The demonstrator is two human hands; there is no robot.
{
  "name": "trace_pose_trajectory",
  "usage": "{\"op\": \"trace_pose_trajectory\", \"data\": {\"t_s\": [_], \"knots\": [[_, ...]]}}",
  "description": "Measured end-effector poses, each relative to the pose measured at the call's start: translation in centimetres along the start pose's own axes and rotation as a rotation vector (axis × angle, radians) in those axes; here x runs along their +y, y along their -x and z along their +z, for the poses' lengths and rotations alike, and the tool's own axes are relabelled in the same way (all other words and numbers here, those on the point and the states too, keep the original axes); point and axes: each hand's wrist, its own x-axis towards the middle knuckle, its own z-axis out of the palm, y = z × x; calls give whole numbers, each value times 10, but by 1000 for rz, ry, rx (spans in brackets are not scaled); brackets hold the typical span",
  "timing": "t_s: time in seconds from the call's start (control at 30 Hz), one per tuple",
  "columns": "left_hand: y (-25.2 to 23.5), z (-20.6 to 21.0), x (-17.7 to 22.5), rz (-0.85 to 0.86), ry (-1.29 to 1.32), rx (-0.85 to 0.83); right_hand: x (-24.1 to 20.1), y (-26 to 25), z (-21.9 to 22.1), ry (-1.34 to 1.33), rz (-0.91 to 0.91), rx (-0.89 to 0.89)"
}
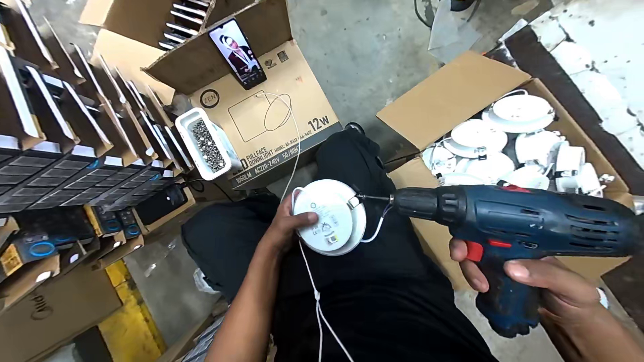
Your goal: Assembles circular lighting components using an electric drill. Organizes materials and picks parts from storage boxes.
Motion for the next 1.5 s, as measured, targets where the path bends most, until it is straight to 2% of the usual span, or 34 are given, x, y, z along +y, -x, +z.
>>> {"op": "trace_pose_trajectory", "data": {"t_s": [0.37,1.2,1.5], "knots": [[-11,-14,-4,43,2,-211,-4,14,-5,150,90,-16],[-13,-19,-4,54,-35,-282,-6,12,-13,166,115,-56],[-9,-15,-4,47,-99,-249,-17,14,-15,272,204,-59]]}}
